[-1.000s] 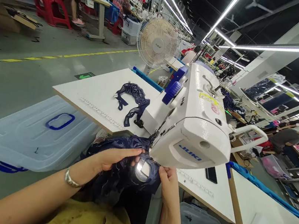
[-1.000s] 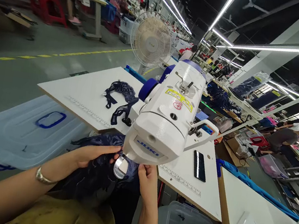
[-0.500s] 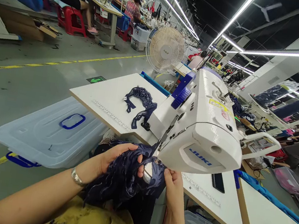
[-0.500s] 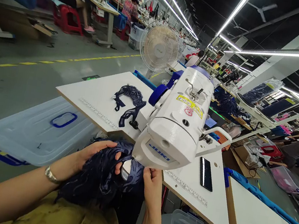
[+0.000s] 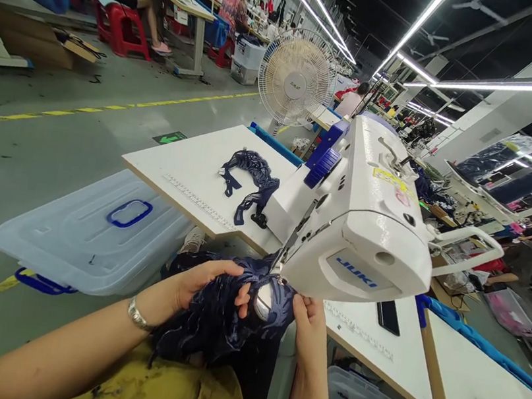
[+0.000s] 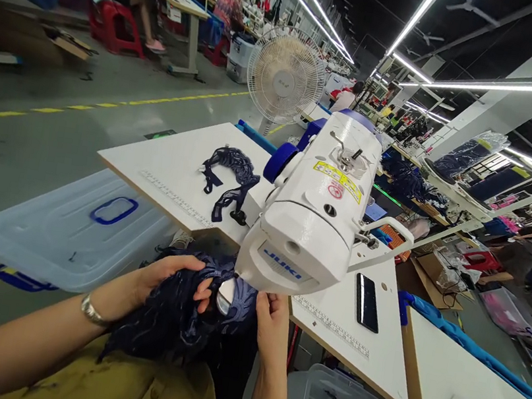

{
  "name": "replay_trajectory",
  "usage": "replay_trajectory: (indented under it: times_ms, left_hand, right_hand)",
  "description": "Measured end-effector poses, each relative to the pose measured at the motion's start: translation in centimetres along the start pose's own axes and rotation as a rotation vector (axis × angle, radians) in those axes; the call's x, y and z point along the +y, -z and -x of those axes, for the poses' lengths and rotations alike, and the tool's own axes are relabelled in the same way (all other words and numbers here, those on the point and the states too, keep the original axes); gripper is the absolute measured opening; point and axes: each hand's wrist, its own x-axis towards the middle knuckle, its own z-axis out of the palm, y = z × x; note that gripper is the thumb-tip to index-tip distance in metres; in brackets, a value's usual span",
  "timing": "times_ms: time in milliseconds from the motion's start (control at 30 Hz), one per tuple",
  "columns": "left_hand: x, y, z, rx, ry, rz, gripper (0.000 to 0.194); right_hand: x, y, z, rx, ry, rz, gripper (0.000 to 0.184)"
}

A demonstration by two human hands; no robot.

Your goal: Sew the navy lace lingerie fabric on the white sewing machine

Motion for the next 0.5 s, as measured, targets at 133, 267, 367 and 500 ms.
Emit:
replay_trajectory:
  times_ms: [133, 267, 367, 500]
  left_hand:
    - [0.0, -0.7, 0.4, -0.049, -0.067, -0.361, 0.021]
    - [0.4, -1.2, 0.9, -0.059, -0.063, -0.562, 0.021]
    - [0.6, -1.1, 1.6, -0.12, 0.03, -0.627, 0.029]
    - [-0.1, -0.6, 2.2, -0.151, 0.218, -0.715, 0.041]
  right_hand:
    - [0.1, 0.4, 0.9, 0.024, 0.009, 0.024, 0.019]
    - [0.4, 1.3, 2.4, -0.013, 0.026, 0.085, 0.011]
    - [0.4, 2.8, 3.7, -0.099, 0.057, 0.144, 0.015]
    - [-0.3, 4.5, 4.7, -0.347, -0.054, 0.438, 0.013]
